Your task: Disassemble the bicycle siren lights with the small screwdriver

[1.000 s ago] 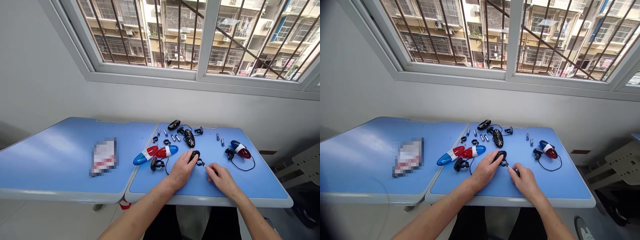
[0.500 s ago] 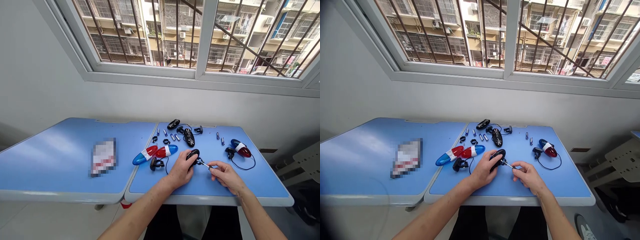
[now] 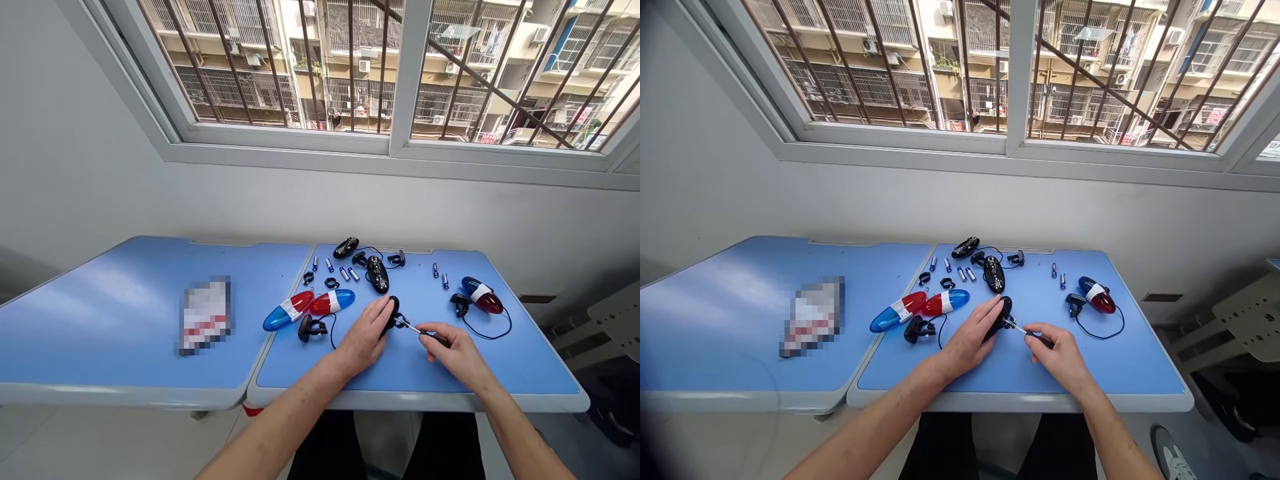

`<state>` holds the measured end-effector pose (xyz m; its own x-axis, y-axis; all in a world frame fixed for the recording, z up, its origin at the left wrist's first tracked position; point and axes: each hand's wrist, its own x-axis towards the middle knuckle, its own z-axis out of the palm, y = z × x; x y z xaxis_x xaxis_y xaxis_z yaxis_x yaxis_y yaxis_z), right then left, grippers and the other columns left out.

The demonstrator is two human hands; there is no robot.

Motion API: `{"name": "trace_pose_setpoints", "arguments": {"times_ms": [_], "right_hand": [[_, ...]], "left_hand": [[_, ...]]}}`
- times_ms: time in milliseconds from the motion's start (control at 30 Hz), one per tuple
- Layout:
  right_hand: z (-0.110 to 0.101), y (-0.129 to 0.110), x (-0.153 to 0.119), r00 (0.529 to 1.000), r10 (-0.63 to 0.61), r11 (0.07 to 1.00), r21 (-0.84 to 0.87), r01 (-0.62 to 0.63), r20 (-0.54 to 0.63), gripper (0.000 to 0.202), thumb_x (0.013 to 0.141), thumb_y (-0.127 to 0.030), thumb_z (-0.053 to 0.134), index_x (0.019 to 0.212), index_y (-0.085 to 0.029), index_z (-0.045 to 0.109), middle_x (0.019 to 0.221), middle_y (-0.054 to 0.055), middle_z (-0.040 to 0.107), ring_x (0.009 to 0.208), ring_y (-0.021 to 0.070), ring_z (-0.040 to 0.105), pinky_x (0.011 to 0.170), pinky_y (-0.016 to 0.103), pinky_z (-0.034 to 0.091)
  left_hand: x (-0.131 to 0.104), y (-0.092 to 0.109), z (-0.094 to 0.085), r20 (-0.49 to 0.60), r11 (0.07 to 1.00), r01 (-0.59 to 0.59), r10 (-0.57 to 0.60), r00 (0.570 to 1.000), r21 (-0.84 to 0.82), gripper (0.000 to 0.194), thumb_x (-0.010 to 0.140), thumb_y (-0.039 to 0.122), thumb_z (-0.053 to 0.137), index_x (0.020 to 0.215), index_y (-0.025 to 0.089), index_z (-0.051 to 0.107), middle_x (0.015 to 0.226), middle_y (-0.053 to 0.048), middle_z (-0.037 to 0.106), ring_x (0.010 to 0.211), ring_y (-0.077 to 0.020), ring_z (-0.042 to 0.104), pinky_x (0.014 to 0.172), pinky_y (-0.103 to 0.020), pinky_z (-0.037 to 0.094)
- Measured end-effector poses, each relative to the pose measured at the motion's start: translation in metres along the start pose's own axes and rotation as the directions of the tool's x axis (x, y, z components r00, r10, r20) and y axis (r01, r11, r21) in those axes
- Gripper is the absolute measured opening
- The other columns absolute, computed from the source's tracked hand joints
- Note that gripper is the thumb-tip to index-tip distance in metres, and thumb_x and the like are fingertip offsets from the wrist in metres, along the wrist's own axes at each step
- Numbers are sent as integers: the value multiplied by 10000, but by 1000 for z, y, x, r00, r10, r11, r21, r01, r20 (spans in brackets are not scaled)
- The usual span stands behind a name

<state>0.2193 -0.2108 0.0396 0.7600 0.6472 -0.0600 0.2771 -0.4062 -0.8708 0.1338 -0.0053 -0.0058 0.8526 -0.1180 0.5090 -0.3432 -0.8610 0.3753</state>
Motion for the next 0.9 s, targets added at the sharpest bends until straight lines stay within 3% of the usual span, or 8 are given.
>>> {"name": "trace_pose_setpoints", "arguments": {"times_ms": [133, 333, 533, 733, 900], "right_hand": [[1, 2, -2, 999, -16, 999, -48, 14, -42, 374, 779, -415, 554, 1029, -175, 695, 603, 6, 660, 581, 170, 601, 599, 282, 463], [8, -1, -6, 979, -154, 976, -178, 128, -135, 321, 787, -387, 550, 997, -202, 708, 782, 34, 722, 695, 191, 646, 640, 282, 486], [9, -5, -6, 976, -173, 965, -222, 141, -129, 387, 875, -410, 426, 1047, -186, 691, 696, 29, 705, 584, 164, 629, 575, 264, 479], [7, -11, -5, 974, -205, 922, -353, 157, -101, 356, 875, -374, 417, 944, -192, 715, 897, 63, 732, 802, 214, 662, 703, 295, 476], [6, -15, -4, 976, -209, 896, -411, 170, -52, 345, 901, -356, 398, 805, -201, 691, 696, 30, 689, 621, 172, 607, 570, 262, 418]], "left_hand": [[0, 1, 0, -2, 999, -22, 22, 1000, 29, 746, 797, 11, 427, 1464, 181, 139, 1468, -153, 285, 1359, -289, 262, 1079, -496, 353], [1, 2, -1, 6, 997, -27, 27, 1000, 65, 751, 800, -1, 407, 1469, 178, 114, 1458, -170, 289, 1350, -310, 271, 1063, -514, 368], [2, 3, -1, -2, 997, -32, 32, 999, 74, 758, 808, 7, 411, 1470, 196, 96, 1454, -166, 299, 1342, -306, 290, 1056, -514, 378], [1, 1, 1, -15, 994, -44, 45, 999, 99, 771, 791, -5, 400, 1471, 198, 98, 1448, -160, 316, 1338, -307, 300, 1052, -512, 385], [2, 3, -1, 4, 990, -48, 48, 999, 130, 770, 791, -11, 384, 1469, 190, 81, 1442, -173, 322, 1335, -312, 304, 1046, -517, 388]]}}
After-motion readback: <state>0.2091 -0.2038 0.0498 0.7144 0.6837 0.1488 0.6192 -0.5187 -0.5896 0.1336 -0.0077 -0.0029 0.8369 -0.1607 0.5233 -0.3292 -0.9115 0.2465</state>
